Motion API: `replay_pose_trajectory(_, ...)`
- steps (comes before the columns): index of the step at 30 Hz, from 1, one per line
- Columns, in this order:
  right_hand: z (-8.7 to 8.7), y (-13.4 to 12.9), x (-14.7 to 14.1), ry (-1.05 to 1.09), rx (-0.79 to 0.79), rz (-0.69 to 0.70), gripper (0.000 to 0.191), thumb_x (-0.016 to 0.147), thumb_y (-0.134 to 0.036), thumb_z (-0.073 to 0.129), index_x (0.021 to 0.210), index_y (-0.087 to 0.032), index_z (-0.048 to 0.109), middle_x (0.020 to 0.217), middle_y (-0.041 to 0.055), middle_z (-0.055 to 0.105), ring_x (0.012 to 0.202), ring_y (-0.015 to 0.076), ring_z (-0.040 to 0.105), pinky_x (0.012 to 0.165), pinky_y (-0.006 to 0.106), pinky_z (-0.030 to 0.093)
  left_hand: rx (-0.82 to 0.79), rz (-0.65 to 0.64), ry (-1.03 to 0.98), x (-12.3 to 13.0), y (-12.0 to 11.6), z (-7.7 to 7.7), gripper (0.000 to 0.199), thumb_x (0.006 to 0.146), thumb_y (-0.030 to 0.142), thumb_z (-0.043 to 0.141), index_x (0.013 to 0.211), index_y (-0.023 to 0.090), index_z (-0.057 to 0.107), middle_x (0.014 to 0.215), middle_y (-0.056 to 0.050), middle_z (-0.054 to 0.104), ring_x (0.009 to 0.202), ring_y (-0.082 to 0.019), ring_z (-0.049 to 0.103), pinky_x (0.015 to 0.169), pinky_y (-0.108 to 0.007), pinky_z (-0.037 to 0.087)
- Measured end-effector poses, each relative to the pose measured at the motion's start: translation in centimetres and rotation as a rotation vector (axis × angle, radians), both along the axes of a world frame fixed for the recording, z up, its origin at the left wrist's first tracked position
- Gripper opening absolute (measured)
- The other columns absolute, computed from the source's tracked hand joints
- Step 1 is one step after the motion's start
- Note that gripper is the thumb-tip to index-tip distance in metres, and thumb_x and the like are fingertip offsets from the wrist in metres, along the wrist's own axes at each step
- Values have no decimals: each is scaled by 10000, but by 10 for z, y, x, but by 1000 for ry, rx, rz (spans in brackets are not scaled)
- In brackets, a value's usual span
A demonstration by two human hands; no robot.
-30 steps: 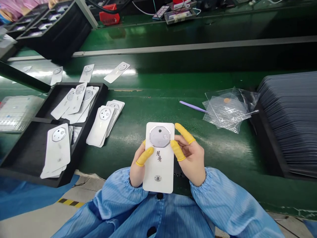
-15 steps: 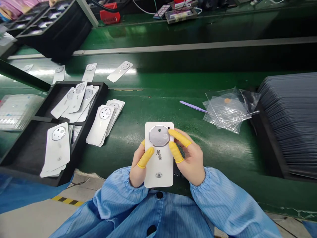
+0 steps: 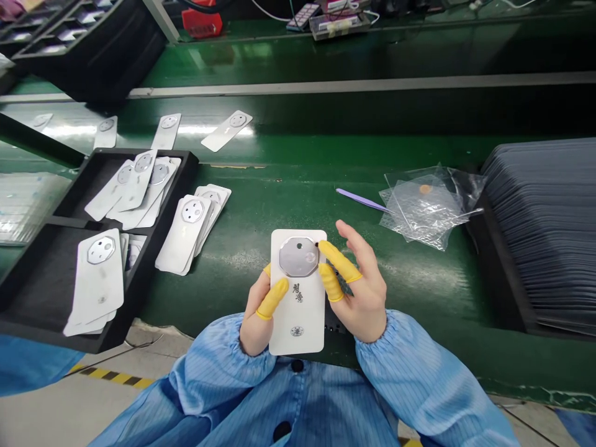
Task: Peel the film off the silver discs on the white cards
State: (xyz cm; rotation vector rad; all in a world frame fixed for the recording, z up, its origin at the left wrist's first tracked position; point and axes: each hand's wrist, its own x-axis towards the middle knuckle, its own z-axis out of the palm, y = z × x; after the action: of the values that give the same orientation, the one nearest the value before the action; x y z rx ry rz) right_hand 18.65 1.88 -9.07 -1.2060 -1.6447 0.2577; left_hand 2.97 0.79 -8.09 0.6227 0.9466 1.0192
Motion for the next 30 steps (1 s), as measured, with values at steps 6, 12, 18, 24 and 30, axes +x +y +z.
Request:
replay_pose_trajectory(6,-1,4,5,-104,-1,38,509,812,-72,606,1281,-265,560,1341,89,543,1181,263,558,960,474,508,60,-85,95,-3,-4,-5,337,857,392,597,1147,226,638,807,-30,689,627,-153,577,583,-252,454)
replay_pose_trajectory(12,0,3,-2,276,-172,-14,272,782,-101,673,1004,-253,711,1127,39,683,949,183,673,861,365,581,80,-121,127,-6,-4,-6,361,866,405,584,1175,220,621,779,-25,674,610,-132,559,573,-229,450)
replay_pose_trajectory(18,-7,4,-6,88,33,-110,312,741,-16,674,967,-229,701,1113,57,695,937,204,681,814,379,577,135,-164,200,-9,-5,-7,363,882,425,557,1162,203,621,704,-11,644,565,-109,526,530,-203,430)
replay_pose_trajectory(24,0,-1,-7,-6,169,-147,378,699,-7,699,996,-240,684,1131,65,678,997,249,652,818,443,558,163,-127,205,-5,-9,-5,339,903,401,535,1178,216,605,767,-12,659,600,-105,547,556,-196,453)
replay_pose_trajectory(30,7,-16,-8,-161,97,-6,319,745,-34,653,998,-227,666,1099,46,675,1018,222,631,943,504,493,375,-111,273,-2,-15,-1,313,936,293,500,1237,246,572,742,12,673,578,-88,546,553,-175,449)
